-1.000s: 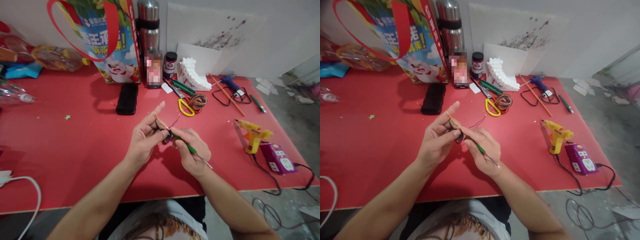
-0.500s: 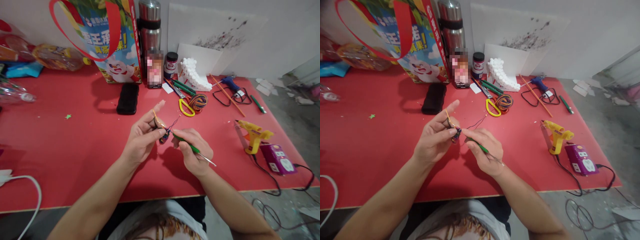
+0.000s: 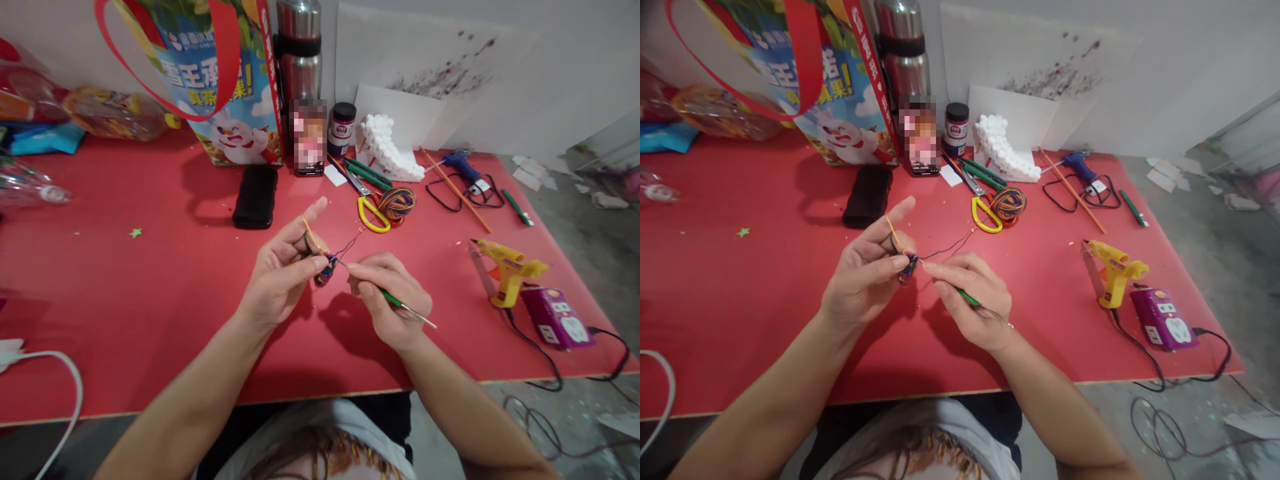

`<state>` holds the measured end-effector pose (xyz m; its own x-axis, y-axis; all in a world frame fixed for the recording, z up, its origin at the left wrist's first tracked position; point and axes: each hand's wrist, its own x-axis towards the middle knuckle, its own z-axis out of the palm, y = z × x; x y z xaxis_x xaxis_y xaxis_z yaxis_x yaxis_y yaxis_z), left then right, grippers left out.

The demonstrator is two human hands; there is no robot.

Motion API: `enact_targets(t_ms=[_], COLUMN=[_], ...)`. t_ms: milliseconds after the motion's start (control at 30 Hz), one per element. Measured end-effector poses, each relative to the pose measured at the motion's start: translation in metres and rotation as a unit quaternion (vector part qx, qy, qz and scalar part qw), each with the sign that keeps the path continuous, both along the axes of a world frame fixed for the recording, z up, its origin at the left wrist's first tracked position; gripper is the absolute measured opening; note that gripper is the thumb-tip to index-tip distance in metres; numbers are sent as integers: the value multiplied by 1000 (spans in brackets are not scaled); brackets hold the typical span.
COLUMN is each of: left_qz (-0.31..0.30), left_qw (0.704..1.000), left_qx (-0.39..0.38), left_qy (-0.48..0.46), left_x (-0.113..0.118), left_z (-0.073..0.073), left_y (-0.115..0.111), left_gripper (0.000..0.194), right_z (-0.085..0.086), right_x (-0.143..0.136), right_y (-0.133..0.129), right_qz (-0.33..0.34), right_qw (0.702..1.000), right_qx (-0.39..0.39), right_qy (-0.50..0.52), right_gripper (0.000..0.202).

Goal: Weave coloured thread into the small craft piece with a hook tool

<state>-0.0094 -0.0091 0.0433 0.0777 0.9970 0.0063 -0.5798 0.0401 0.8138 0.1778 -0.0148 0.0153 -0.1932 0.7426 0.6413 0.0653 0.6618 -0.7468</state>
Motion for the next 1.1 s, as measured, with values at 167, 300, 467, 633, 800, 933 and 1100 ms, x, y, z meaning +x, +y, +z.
enact_targets(t_ms=[167,300,467,633,800,933,1100], left_qz=[3,2,2,-6,-3,-1,0], left_qw=[1000,1000,1000,1000,1000,1000,1000], left_qx=[-2,1,0,0,-1,2,11], left_qy=[2,5,6,-2,2,3,6], left_x=[0,1,0,0,0,0,0], left_z=[0,1,0,-1,-1,-2,-5], left_y=[-1,0,0,-1,-1,0,1], left_gripper=[70,73,69,67,67,67,68], right_z=[4,7,7,7,8,8,10], right_x=[-1,-2,-1,1,3,5,8], right_y=[0,0,0,0,0,0,1], right_qz=[-8,-13,-11,-2,-1,5,13], right_qw=[1000,1000,1000,1000,1000,1000,999], right_qx=[5,10,13,5,11,15,17], right_qy=[-10,-10,-11,-12,-20,-24,-29], right_gripper=[33,32,34,36,36,37,38])
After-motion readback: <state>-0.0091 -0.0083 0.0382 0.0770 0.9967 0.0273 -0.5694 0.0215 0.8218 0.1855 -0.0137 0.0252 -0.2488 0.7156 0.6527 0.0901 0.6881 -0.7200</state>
